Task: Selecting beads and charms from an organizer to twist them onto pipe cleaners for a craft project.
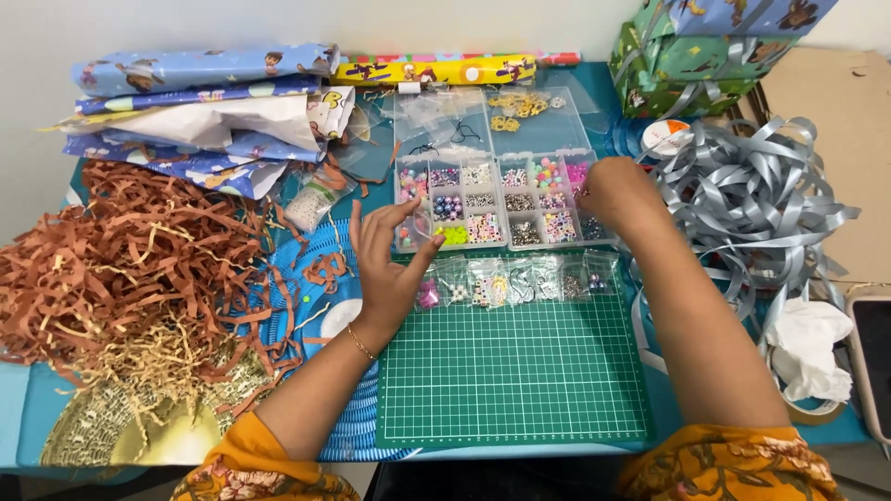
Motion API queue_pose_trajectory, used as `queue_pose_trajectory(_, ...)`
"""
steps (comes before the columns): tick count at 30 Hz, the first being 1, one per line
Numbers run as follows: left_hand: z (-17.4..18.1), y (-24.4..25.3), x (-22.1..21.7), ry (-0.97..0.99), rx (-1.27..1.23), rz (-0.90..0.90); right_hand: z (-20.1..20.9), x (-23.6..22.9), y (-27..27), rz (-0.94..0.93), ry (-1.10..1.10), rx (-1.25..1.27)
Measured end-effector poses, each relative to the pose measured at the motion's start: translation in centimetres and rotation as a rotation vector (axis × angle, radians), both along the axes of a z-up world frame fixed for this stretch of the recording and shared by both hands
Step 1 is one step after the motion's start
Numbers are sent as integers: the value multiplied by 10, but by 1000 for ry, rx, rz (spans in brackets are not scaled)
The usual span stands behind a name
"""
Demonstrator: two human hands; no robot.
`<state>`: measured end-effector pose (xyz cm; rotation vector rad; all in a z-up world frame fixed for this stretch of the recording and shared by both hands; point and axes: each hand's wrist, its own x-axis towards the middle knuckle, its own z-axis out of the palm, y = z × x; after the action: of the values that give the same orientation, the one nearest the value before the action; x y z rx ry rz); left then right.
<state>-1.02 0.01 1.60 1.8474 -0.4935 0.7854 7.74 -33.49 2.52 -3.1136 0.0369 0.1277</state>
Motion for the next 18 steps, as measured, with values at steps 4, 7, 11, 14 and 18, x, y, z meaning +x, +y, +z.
queue_pose_trajectory(4,1,1,-1,-11,10,-7,-13,11,4,-18,-37,25)
queue_pose_trajectory(7,-2,0,-1,0,10,-11,-26,14,6,-115,-96,68)
queue_pose_trajectory(11,-2,-3,-2,9,8,-25,-33,4,6,-49,-204,6)
queue_pose_trajectory(14,-2,-4,-4,18,16,-54,-26,-10,11,-16,-241,21)
queue_pose_trajectory(18,0,-6,-5,21,64,-105,-18,-20,17,-6,-307,19)
